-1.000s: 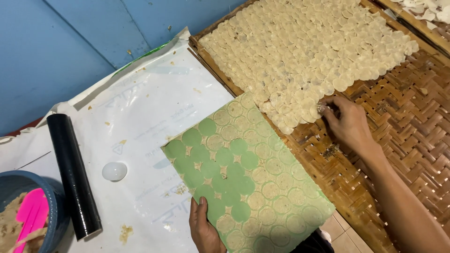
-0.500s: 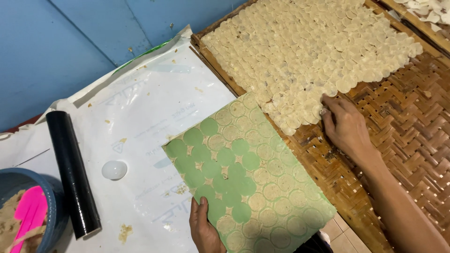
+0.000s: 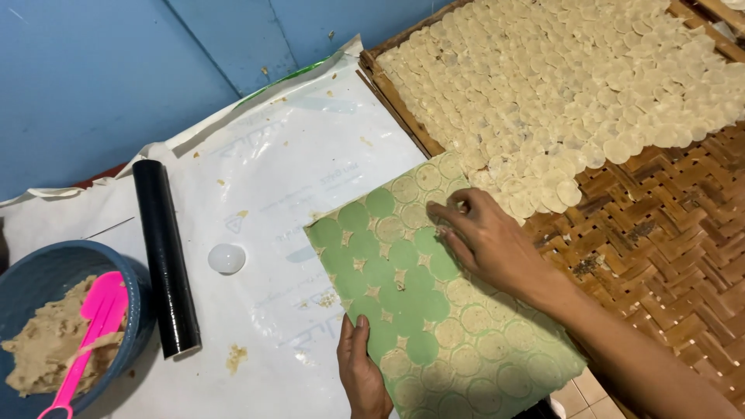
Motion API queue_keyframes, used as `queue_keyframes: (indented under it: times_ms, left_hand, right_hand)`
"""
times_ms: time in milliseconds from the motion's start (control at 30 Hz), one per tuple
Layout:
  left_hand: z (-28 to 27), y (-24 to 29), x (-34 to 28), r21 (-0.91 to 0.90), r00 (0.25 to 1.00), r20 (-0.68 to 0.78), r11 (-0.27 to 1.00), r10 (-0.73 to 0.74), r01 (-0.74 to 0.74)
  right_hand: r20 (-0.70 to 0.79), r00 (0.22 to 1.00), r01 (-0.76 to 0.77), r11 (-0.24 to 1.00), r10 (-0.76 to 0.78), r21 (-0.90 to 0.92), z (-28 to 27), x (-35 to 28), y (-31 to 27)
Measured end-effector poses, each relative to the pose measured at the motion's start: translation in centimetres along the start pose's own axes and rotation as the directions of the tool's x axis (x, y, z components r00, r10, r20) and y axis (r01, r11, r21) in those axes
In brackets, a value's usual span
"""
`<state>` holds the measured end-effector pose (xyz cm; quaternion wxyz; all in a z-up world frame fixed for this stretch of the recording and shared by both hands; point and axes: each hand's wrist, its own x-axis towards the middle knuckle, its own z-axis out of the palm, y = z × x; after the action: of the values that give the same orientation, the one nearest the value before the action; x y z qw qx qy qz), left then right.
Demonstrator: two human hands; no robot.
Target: Peeling small circular dough shapes from a patterned stencil sheet and placing them on a drying tray.
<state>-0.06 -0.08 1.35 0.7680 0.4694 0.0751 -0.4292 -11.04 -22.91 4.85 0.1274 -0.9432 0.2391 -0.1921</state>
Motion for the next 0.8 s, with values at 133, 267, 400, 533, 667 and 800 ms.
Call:
queue_keyframes:
  times_ms: [133,267,400,533,667,800]
  left_hand:
    - [1.1,0.9,-0.4,0.061,0.996,-0.087,0.998,-0.024,0.029]
    - [1.4,1.0,-0.5,0.063,0.992,-0.119,0.997,-0.029,0.037]
    - [0.8,0.5,-0.2,0.032,0.997,-0.075,0.999,-0.011,0.014]
    - [1.1,0.7,-0.3,0.025,0.996,-0.091,0.999,-0.018,0.020]
    - [1.6,1.2,-0.5,0.080,0.990,-0.141,0.996,-0.023,0.035]
    - [1.5,1.0,-0.4,0.077,0.990,-0.142,0.996,-0.022,0.033]
  right_hand:
    - [-0.021,1.000,0.018,1.000,-0.018,-0.021,0.4,1.6,-1.7]
    - [-0.057,0.996,0.063,0.998,-0.064,-0.026,1.4,1.8,-1.7]
    - [-0.085,0.996,0.031,0.991,-0.019,0.133,0.7,2.2,-2.3]
    - [-0.121,0.992,0.043,0.989,-0.026,0.139,0.9,2.2,-2.2]
    - [-0.124,0.992,0.013,0.988,0.006,0.151,1.5,2.0,-1.8]
    - [-0.131,0.991,0.015,0.988,0.005,0.151,1.7,2.5,-1.9]
